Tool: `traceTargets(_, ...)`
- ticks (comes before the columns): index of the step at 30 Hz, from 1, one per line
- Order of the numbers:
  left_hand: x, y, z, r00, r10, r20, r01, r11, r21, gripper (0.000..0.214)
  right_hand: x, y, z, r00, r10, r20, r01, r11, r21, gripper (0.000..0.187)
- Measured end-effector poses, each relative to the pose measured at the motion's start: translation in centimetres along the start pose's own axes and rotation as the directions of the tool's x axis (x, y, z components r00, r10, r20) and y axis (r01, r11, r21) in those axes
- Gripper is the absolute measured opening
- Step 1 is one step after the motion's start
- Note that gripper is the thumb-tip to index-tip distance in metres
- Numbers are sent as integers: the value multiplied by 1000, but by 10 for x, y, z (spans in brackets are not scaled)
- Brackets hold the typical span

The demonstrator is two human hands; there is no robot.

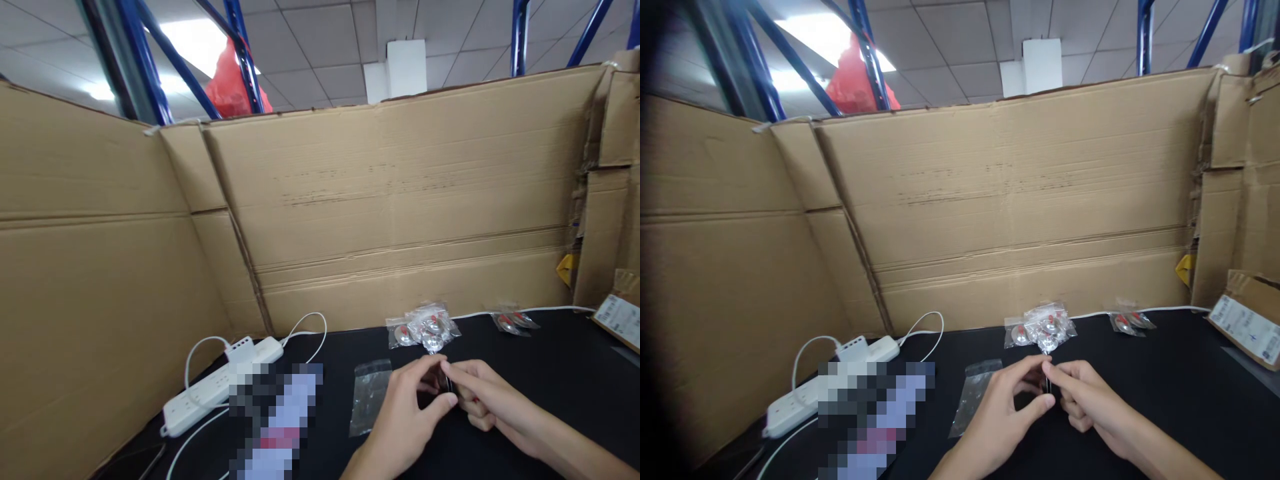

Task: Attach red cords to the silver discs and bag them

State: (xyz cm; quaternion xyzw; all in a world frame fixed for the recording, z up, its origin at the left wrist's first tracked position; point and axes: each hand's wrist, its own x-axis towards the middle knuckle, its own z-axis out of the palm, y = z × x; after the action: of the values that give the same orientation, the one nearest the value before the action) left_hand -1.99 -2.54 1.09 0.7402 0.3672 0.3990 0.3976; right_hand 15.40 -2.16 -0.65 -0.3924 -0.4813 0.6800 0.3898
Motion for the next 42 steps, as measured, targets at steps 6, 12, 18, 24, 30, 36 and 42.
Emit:
traceTargets(6, 6, -6, 2, 998, -64, -29, 52, 956, -288, 37, -3, 1, 0, 997, 34, -70, -30, 998, 62, 49)
traceTargets(12, 9, -10, 2, 914, -402, -54, 274, 710, -648, 37, 1, 0, -2, 982, 85, -171, -46, 973, 225, 46)
traceTargets(18, 10, -20, -1, 917, -396, -44, 275, 711, -648, 26, 3, -2, -11, 994, 47, -95, -24, 972, 234, 50)
traceTargets(24, 11, -15, -2, 936, -351, -40, 291, 830, -476, 39, 13, 6, -27, 980, -16, -196, -45, 953, -299, 44)
traceTargets(30, 12, -13, -6, 938, -327, -118, 298, 931, -210, 28, 15, 9, -49, 956, -291, -26, 102, 418, -903, 48)
traceTargets(36, 11, -15, -9, 947, -270, -176, 267, 963, -38, 21, 1, -6, -45, 917, -337, -213, -166, 164, -972, 39)
traceTargets(42, 14, -21, -1, 939, -322, -125, 294, 935, -200, 14, 3, -14, -58, 904, -416, -101, -16, 203, -979, 25)
